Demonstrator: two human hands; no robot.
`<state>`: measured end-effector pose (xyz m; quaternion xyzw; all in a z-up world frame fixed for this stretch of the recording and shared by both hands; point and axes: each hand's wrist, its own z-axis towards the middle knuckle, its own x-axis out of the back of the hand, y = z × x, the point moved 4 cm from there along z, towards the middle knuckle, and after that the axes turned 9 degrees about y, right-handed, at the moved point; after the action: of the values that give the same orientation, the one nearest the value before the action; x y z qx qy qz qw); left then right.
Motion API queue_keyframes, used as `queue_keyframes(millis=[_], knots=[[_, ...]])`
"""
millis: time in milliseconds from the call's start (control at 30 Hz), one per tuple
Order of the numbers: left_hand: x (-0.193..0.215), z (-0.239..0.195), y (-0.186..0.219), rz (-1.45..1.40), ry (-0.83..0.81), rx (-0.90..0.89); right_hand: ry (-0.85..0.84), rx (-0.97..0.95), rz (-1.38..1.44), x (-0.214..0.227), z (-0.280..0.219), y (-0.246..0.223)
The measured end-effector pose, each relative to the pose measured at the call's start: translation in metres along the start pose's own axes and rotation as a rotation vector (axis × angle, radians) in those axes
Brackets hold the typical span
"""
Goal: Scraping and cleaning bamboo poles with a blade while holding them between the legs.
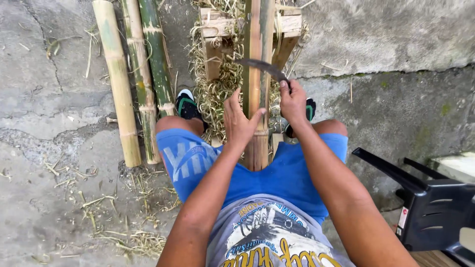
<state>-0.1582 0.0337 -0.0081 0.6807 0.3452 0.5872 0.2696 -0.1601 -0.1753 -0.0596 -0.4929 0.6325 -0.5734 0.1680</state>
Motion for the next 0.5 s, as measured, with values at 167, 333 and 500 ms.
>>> queue_keyframes(millis=[167,333,500], knots=[[0.011,0.059,0.022,0.16,0.25,-0.42,0.003,0.152,-0.305,-0.005,0.001,-0.015],[-0.017,0.139,0.007,0.264,0.185,-0.427,0.037,0.263,-0.493,-0.018,0.027,-0.038],[-0.019,0.197,0.024,0.118,0.152,-0.394,0.065,0.359,-0.502,-0.035,0.082,-0.082]])
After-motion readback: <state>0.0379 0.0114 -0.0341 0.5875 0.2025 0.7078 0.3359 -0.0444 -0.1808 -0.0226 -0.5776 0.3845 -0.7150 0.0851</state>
